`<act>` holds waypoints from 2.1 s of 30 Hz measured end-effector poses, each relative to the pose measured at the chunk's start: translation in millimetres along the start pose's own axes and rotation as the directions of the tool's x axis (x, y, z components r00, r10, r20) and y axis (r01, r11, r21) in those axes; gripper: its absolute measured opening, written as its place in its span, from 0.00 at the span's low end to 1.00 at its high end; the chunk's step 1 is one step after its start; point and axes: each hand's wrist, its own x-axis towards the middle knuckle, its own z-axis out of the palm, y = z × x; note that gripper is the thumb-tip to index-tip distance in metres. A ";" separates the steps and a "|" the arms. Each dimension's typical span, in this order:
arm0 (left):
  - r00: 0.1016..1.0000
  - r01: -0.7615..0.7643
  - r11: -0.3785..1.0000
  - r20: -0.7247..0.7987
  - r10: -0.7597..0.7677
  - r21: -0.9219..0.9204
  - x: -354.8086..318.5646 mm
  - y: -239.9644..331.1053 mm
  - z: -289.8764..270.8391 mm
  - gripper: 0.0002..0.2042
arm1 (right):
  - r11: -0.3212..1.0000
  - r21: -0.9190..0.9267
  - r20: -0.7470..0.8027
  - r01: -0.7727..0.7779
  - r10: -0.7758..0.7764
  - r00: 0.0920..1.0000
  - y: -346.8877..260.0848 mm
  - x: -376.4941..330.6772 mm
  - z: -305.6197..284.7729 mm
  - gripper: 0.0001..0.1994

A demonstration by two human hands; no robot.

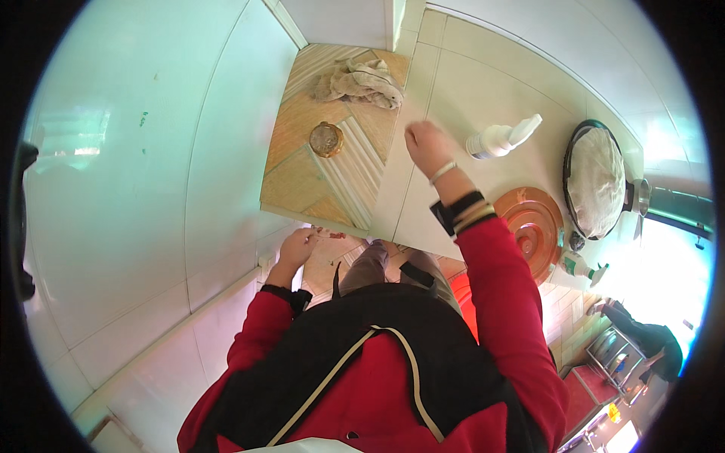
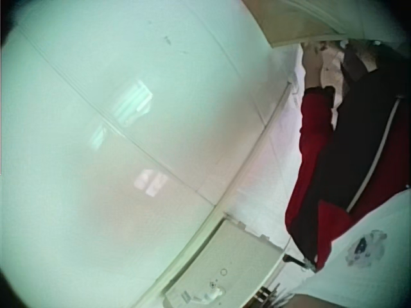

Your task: The person cleans the exterior of a white refrigerator by spraying cleaner and wiping with a cloth. They also fetch water from a blue basin using a saucepan and pour it into a red bucket.

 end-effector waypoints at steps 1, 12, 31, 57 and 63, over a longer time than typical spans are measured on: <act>1.000 0.014 1.000 -0.002 -0.014 -0.007 -8.9 -3.5 0.7 0.09 | 1.000 0.023 -0.058 0.018 -0.017 0.998 -7.5 20.9 3.3 0.09; 0.795 0.292 0.956 -0.554 -0.249 -0.011 -121.7 -4.1 -60.4 0.06 | 0.955 -0.235 0.055 -0.182 0.200 0.978 5.8 150.8 68.4 0.13; 0.434 0.524 0.549 -0.759 0.486 0.651 -129.0 74.0 -211.0 0.11 | 0.669 0.614 -0.581 0.419 0.023 0.814 -235.0 272.1 29.4 0.11; 0.460 0.671 0.186 -0.600 0.655 0.718 -114.7 20.6 -218.8 0.15 | 0.663 0.405 -0.824 0.629 -0.034 0.566 -262.6 291.0 35.9 0.06; 0.442 0.679 0.191 -0.602 0.665 0.709 -113.7 18.2 -218.2 0.17 | 0.671 0.487 -0.719 0.559 -0.056 0.693 -255.0 295.9 36.6 0.05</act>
